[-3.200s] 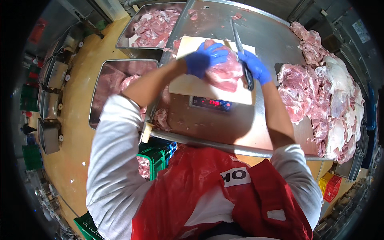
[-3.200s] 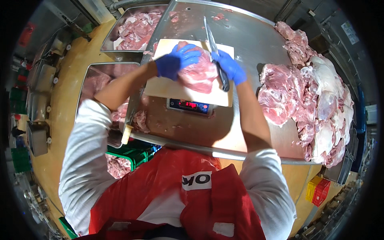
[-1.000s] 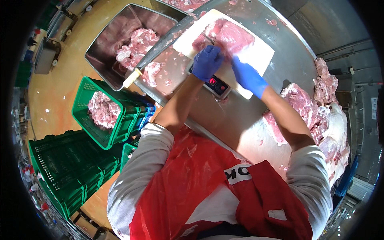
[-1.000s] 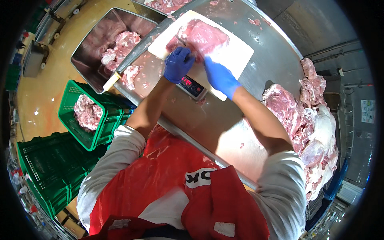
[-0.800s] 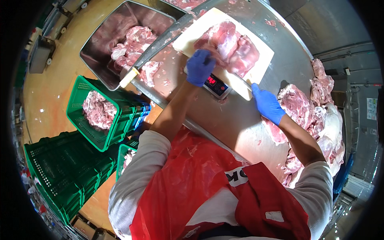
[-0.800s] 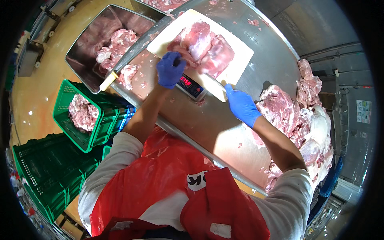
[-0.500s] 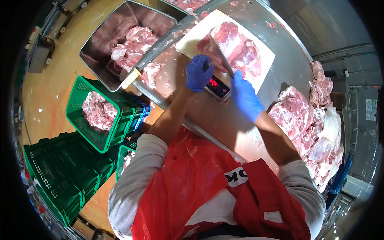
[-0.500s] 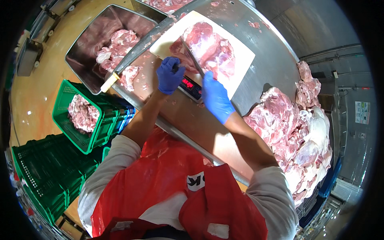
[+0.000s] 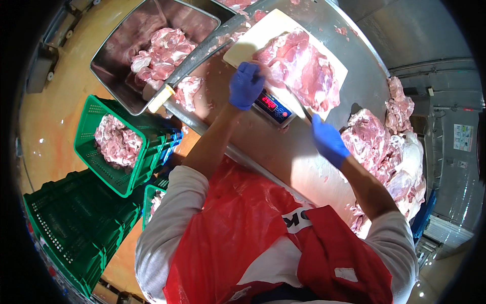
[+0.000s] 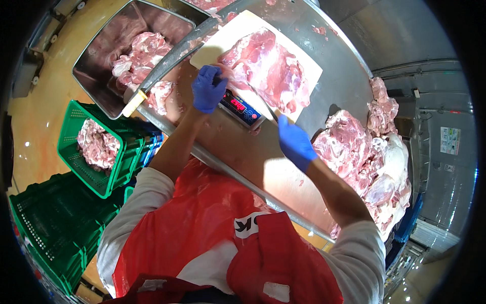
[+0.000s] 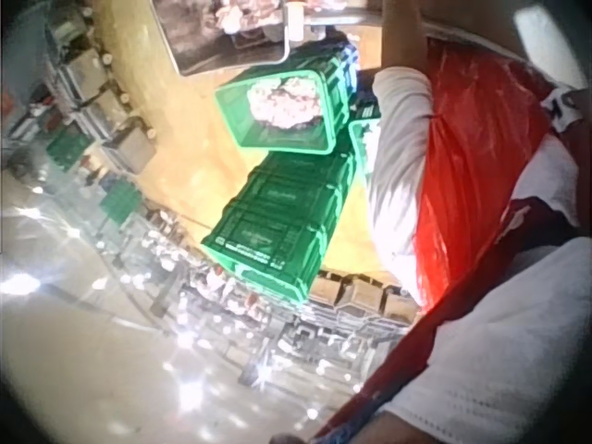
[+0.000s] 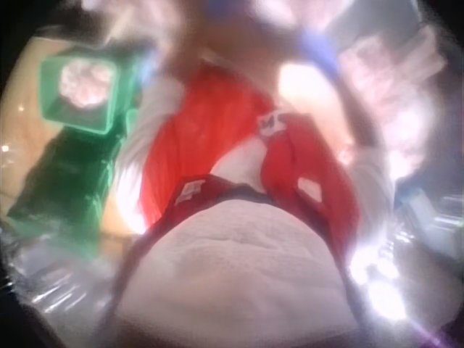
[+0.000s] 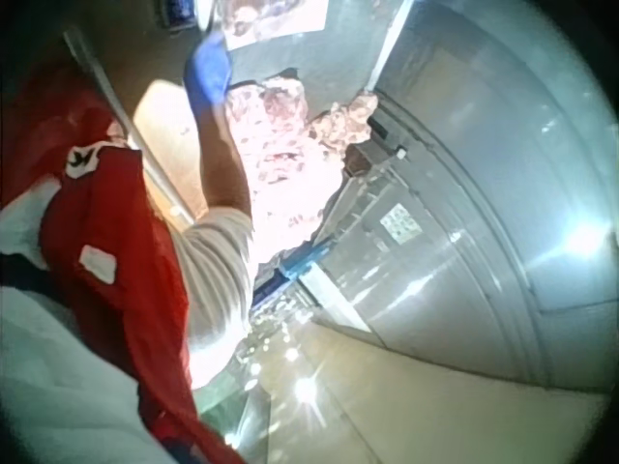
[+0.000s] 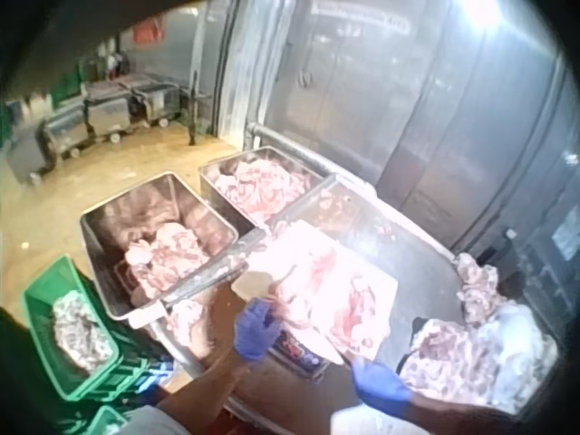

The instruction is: The person cuts large pieces of raw meat into smaller portions using a knife on a cutting board. The person places the cut pieces into a metal tray and occasionally weighs them on a digital scale.

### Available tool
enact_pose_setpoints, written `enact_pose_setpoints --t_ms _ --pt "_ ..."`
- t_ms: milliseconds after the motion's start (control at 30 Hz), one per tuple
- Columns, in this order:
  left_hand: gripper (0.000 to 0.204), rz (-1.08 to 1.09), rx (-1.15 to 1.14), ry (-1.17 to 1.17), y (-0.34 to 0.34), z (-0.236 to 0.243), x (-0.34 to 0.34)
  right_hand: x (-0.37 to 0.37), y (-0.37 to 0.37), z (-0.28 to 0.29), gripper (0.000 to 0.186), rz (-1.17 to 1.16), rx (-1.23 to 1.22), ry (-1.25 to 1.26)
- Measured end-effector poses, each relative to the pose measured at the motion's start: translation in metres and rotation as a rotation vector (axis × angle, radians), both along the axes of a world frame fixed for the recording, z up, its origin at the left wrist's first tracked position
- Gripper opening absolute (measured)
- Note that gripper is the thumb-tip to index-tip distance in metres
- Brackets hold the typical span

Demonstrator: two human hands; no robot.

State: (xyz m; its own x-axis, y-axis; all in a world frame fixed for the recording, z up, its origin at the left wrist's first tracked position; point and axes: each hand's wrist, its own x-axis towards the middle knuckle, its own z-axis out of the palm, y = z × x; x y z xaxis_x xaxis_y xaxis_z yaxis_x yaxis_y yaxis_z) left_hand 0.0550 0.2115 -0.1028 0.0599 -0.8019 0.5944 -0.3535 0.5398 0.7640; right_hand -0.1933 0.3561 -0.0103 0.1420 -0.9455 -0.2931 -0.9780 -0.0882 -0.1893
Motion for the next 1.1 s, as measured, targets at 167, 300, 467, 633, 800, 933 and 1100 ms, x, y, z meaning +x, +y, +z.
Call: enact_pose_setpoints --t_ms 167,300,467,633,800,933,1100 --pt "0.032 0.108 0.420 -0.086 -0.029 0.000 0.032 0.010 0.039 0.034 0.024 -0.040 -0.008 0.101" --pt "0.049 0.001 -0.044 -0.229 -0.012 0.029 0.020 0.077 -0.033 0.034 0.031 -0.165 -0.206 -0.330" --pt "0.036 -0.095 -0.070 -0.553 -0.018 0.036 0.019 0.113 -0.145 0.033 0.029 -0.111 -0.216 -0.283" --pt "0.015 -0.055 -0.103 -0.611 -0.043 0.019 0.011 0.104 -0.147 -0.007 0.027 -0.085 -0.172 -0.196" --pt "0.004 -0.177 -0.377 -0.281 -0.068 0.001 0.029 0.066 -0.036 -0.012 0.030 -0.133 0.131 0.055" --pt "0.004 0.075 0.040 -0.179 -0.102 0.017 0.071 0.018 0.041 -0.008 0.023 0.507 -0.110 0.625" --pt "0.004 -0.041 0.017 -0.198 -0.121 0.006 0.085 0.118 -0.076 0.038 0.021 -0.226 -0.097 -0.243"
